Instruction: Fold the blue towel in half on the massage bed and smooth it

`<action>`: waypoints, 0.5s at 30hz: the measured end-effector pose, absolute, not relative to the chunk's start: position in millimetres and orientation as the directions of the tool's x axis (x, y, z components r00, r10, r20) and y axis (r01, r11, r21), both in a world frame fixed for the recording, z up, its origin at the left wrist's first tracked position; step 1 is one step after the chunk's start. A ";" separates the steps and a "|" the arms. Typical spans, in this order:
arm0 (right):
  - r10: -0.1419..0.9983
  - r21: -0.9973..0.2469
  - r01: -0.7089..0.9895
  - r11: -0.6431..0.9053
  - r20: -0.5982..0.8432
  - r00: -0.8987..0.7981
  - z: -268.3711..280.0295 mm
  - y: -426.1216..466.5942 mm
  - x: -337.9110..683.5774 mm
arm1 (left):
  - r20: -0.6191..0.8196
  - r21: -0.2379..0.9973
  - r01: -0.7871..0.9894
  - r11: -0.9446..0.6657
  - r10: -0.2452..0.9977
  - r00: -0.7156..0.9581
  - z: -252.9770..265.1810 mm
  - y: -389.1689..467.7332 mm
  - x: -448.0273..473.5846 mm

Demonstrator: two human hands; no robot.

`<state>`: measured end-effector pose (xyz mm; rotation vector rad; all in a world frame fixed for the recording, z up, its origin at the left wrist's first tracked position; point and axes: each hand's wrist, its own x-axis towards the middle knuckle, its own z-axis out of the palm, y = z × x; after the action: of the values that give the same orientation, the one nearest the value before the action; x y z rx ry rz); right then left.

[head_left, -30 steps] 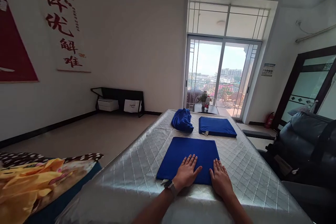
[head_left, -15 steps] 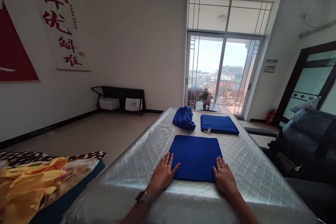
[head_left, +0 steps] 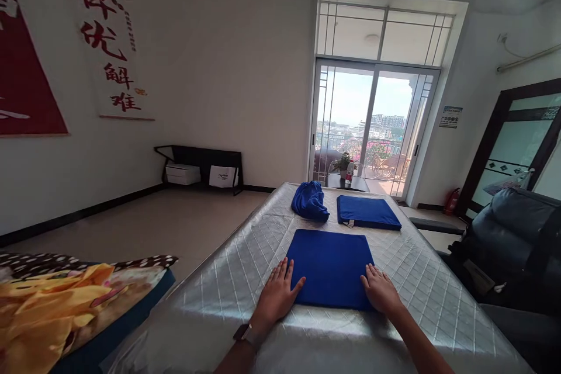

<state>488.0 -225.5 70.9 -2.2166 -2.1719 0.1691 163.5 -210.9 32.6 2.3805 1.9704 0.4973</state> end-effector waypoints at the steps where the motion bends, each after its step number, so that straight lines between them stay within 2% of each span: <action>1: 0.999 -0.099 0.995 -0.018 -0.038 0.015 74.4 -220.8 486.3 | 0.226 0.210 0.956 -0.207 0.961 0.159 34.1 -211.8 163.6; 7: 0.998 -0.140 0.990 -0.034 0.052 0.041 70.8 -190.6 477.1 | 0.203 0.214 0.957 -0.193 0.968 0.150 41.4 -215.8 164.9; 15: 0.993 -0.162 0.984 -0.071 0.083 0.085 44.1 -177.5 482.8 | 0.174 0.223 0.957 -0.183 0.974 0.146 44.2 -215.9 166.6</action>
<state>482.8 -177.5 44.1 -2.1774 -2.0120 0.0730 166.6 -215.9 44.2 2.3330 1.9689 0.4315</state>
